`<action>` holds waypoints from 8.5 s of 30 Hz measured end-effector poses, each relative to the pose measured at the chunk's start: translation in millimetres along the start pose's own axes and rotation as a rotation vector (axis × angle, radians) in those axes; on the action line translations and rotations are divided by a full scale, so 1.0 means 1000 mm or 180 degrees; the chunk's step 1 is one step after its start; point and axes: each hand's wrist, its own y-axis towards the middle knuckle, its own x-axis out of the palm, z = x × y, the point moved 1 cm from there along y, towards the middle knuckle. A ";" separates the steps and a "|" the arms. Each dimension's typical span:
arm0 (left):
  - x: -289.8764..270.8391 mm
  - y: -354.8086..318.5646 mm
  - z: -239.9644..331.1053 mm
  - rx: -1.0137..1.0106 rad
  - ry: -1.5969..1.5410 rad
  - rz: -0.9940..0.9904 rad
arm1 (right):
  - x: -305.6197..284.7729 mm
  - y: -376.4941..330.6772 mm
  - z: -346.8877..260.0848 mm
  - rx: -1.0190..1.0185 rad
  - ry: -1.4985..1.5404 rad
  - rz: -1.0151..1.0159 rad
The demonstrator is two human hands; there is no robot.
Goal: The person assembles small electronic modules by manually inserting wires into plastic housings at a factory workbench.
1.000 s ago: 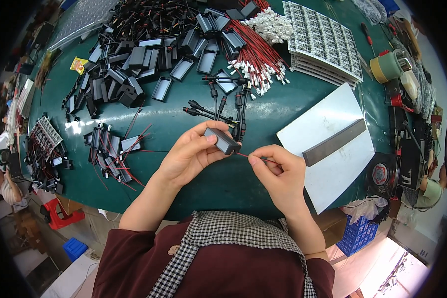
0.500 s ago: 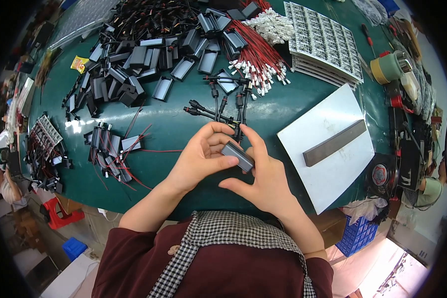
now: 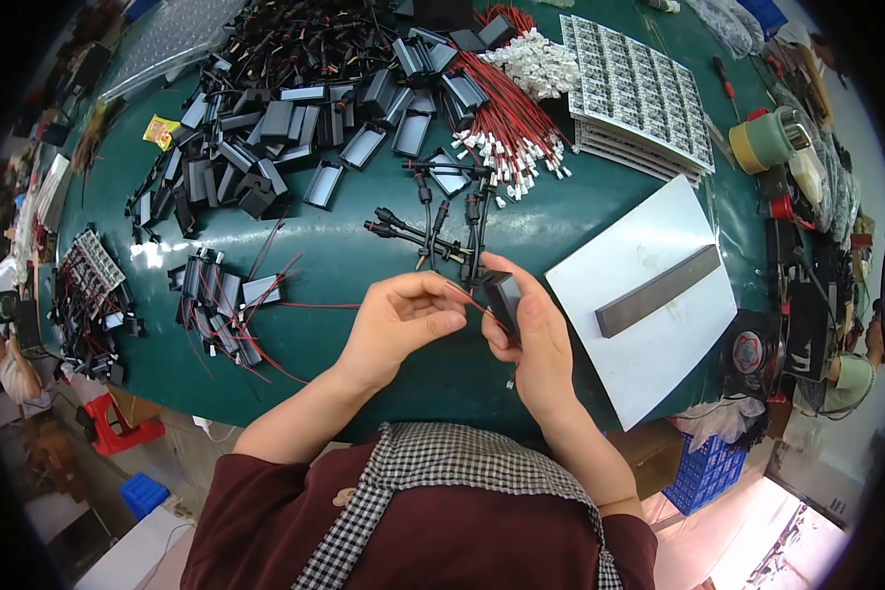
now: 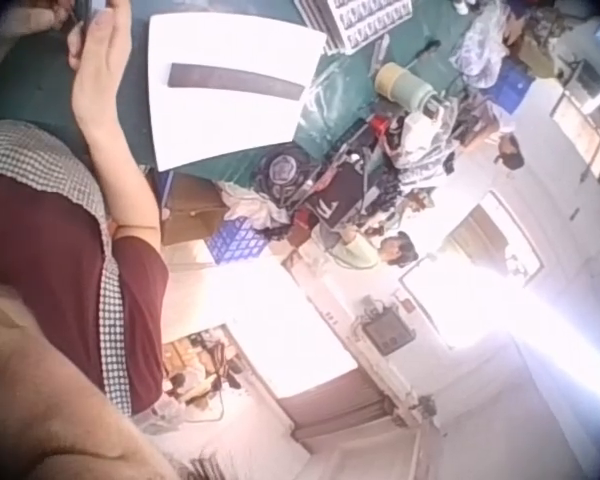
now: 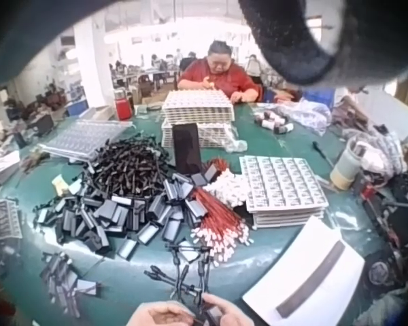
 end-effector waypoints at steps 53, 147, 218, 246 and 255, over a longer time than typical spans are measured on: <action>-0.042 0.036 0.084 0.1109 0.4939 0.1443 | -0.012 -0.046 -0.010 -0.0439 -0.5326 0.0008; -0.020 -0.077 0.126 0.3123 0.1137 0.0385 | 0.001 0.014 -0.049 -0.0855 -0.3699 -0.0922; 0.011 0.005 0.027 0.0975 0.2262 -0.0841 | -0.001 -0.028 -0.030 -0.1333 -0.2951 0.0684; 0.009 -0.012 0.044 0.1923 0.2403 -0.0214 | 0.003 -0.021 -0.017 -0.1136 -0.3695 0.0318; -0.016 -0.067 0.108 0.2546 0.1015 0.0448 | 0.018 -0.010 -0.034 -0.0950 -0.3762 -0.0576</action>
